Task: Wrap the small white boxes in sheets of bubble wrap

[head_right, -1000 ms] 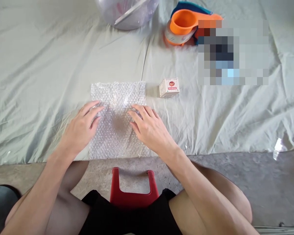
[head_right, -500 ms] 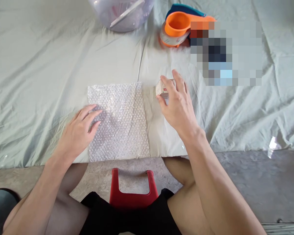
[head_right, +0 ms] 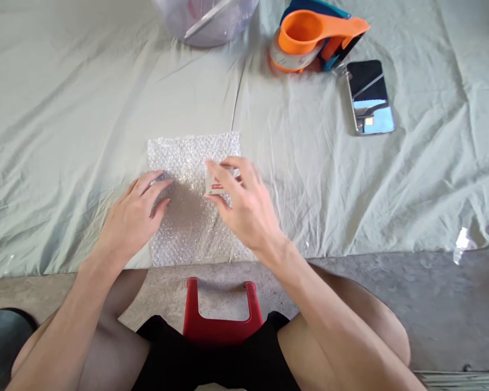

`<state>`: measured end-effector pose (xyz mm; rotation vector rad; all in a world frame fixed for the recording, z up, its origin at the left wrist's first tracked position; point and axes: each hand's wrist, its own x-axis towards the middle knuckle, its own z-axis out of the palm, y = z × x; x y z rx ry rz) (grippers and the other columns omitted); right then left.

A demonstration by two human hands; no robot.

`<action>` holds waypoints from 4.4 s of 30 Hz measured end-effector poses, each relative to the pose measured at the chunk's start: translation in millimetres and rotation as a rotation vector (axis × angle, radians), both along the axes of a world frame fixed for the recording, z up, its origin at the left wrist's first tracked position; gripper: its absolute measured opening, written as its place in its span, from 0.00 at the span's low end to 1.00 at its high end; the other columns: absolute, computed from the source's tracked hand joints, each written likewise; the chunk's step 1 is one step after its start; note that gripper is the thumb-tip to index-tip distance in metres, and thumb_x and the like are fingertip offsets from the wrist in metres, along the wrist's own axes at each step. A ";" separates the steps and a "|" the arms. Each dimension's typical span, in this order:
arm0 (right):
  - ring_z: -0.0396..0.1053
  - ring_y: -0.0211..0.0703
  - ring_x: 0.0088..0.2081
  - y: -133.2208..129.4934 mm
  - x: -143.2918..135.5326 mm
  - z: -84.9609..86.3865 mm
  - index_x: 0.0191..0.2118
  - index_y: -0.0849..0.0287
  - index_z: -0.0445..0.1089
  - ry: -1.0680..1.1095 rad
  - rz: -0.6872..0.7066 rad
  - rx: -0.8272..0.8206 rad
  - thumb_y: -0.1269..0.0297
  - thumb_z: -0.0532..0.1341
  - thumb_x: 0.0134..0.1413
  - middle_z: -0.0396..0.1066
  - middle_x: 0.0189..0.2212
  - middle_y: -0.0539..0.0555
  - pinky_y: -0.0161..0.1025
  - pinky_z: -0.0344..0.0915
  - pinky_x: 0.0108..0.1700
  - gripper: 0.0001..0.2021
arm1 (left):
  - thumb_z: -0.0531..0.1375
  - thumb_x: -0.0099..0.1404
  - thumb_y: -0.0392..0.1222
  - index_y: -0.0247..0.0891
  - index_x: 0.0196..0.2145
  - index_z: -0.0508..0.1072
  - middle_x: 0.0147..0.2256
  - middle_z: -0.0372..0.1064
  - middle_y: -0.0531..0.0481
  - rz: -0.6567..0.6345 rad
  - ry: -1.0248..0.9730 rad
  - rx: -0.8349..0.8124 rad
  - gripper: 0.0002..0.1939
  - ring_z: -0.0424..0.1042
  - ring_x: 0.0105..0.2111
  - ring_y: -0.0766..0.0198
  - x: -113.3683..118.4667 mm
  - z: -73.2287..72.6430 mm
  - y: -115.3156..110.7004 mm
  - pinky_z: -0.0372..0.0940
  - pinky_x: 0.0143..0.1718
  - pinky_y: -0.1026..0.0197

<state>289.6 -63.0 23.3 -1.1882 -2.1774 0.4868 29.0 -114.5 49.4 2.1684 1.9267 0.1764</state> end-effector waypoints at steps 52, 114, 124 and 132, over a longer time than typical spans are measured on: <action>0.85 0.46 0.46 -20.2 -17.3 3.2 0.60 0.51 0.78 0.642 0.015 -0.490 0.56 0.60 0.84 0.88 0.47 0.53 0.51 0.82 0.55 0.12 | 0.67 0.75 0.36 0.45 0.67 0.73 0.41 0.80 0.54 0.226 -0.823 0.282 0.25 0.82 0.42 0.62 45.8 3.6 -4.6 0.80 0.47 0.57; 0.83 0.51 0.55 -6.0 -10.7 -15.0 0.50 0.48 0.74 0.298 0.277 0.097 0.76 0.58 0.75 0.82 0.56 0.57 0.54 0.83 0.54 0.14 | 0.52 0.83 0.23 0.44 0.60 0.80 0.58 0.82 0.46 -0.408 -0.283 0.393 0.23 0.83 0.54 0.57 9.7 1.4 -13.5 0.80 0.55 0.54; 0.80 0.55 0.68 -18.8 12.8 -23.8 0.79 0.42 0.61 -0.043 0.374 0.068 0.78 0.52 0.81 0.67 0.80 0.56 0.62 0.83 0.65 0.31 | 0.53 0.83 0.25 0.47 0.77 0.69 0.69 0.78 0.41 -0.480 -0.143 0.426 0.32 0.84 0.64 0.50 -9.4 -27.5 -22.4 0.81 0.66 0.47; 0.86 0.55 0.58 -14.3 -1.2 -30.2 0.62 0.48 0.74 0.039 0.303 0.150 0.75 0.54 0.82 0.79 0.70 0.60 0.57 0.85 0.54 0.17 | 0.56 0.83 0.30 0.41 0.63 0.79 0.57 0.84 0.39 -0.497 -0.180 0.568 0.19 0.88 0.52 0.50 -0.9 -32.5 -6.8 0.84 0.56 0.48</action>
